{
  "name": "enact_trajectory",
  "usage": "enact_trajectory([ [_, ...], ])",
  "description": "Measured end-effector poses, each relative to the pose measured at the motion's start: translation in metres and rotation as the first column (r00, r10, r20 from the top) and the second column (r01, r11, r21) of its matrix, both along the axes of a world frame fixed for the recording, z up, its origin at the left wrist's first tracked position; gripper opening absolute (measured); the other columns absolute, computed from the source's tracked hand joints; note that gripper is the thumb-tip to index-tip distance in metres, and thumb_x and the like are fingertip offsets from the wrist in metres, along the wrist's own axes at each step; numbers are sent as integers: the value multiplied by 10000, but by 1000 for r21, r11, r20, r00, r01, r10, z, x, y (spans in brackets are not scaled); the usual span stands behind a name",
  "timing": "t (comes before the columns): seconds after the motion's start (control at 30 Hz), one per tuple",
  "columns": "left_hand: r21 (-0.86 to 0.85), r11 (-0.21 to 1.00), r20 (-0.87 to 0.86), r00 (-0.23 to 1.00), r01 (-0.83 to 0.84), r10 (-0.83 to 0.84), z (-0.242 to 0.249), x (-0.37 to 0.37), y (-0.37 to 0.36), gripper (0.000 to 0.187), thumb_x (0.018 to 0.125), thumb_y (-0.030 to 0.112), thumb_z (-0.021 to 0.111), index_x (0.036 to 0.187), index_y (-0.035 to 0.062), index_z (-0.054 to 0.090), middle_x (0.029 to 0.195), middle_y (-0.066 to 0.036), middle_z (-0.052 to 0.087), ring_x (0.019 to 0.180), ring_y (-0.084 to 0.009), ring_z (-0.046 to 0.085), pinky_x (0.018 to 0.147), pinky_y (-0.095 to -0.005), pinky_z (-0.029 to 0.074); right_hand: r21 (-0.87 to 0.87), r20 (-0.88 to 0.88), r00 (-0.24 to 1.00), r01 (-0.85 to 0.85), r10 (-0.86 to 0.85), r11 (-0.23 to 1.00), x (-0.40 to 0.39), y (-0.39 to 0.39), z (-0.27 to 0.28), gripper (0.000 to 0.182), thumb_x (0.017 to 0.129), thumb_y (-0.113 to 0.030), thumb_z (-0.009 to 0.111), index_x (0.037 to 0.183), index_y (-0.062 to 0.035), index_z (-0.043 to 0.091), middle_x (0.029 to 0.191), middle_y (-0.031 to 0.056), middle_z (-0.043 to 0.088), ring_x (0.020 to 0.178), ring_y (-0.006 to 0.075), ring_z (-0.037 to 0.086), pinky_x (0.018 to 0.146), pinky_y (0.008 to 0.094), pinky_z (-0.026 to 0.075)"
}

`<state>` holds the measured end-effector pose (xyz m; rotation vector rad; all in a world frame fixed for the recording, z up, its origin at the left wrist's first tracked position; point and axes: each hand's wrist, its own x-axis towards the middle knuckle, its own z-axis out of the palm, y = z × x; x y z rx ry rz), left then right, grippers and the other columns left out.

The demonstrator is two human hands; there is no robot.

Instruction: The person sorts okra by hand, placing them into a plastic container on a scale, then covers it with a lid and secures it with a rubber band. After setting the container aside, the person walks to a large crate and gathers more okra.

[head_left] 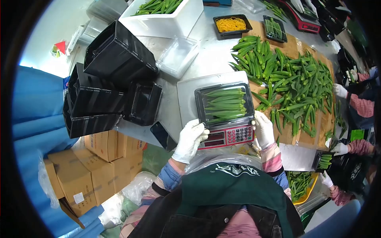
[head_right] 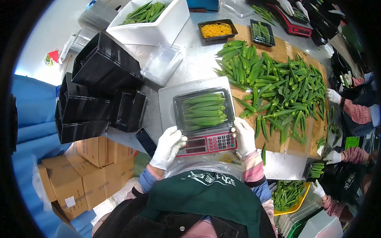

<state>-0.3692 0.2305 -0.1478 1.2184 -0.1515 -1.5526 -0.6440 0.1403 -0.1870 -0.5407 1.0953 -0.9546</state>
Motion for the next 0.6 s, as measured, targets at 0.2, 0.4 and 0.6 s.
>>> enact_trajectory([
  [0.2, -150, 984, -198, 972, 101, -130, -35, 19, 2, 353, 970, 134, 630, 1271, 5, 498, 923, -27, 556, 719, -129, 579, 625, -275, 480, 101, 337, 941, -20, -16, 995, -8, -3, -12, 247, 991, -122, 602, 1174, 40, 639, 893, -3, 638, 631, 53, 510, 553, 201, 397],
  [0.4, 62, 858, 381, 782, 510, -493, 18, 45, -28, 457, 933, 114, 626, 1341, -34, 484, 1072, -99, 633, 870, -150, 663, 736, -257, 551, -53, -336, 941, -52, 32, 997, -23, -15, -7, 219, 943, -170, 685, 1077, 4, 687, 841, 25, 692, 680, 95, 626, 608, 246, 483],
  [0.6, -126, 958, 594, 793, 257, -135, 12, 63, -102, 472, 996, 245, 632, 1399, 35, 501, 1166, -37, 608, 978, -93, 598, 843, -259, 499, -105, -741, 641, 183, -200, 977, -96, 2, -58, 168, 915, -184, 717, 940, -18, 713, 787, -17, 675, 676, 52, 591, 607, 216, 464],
])
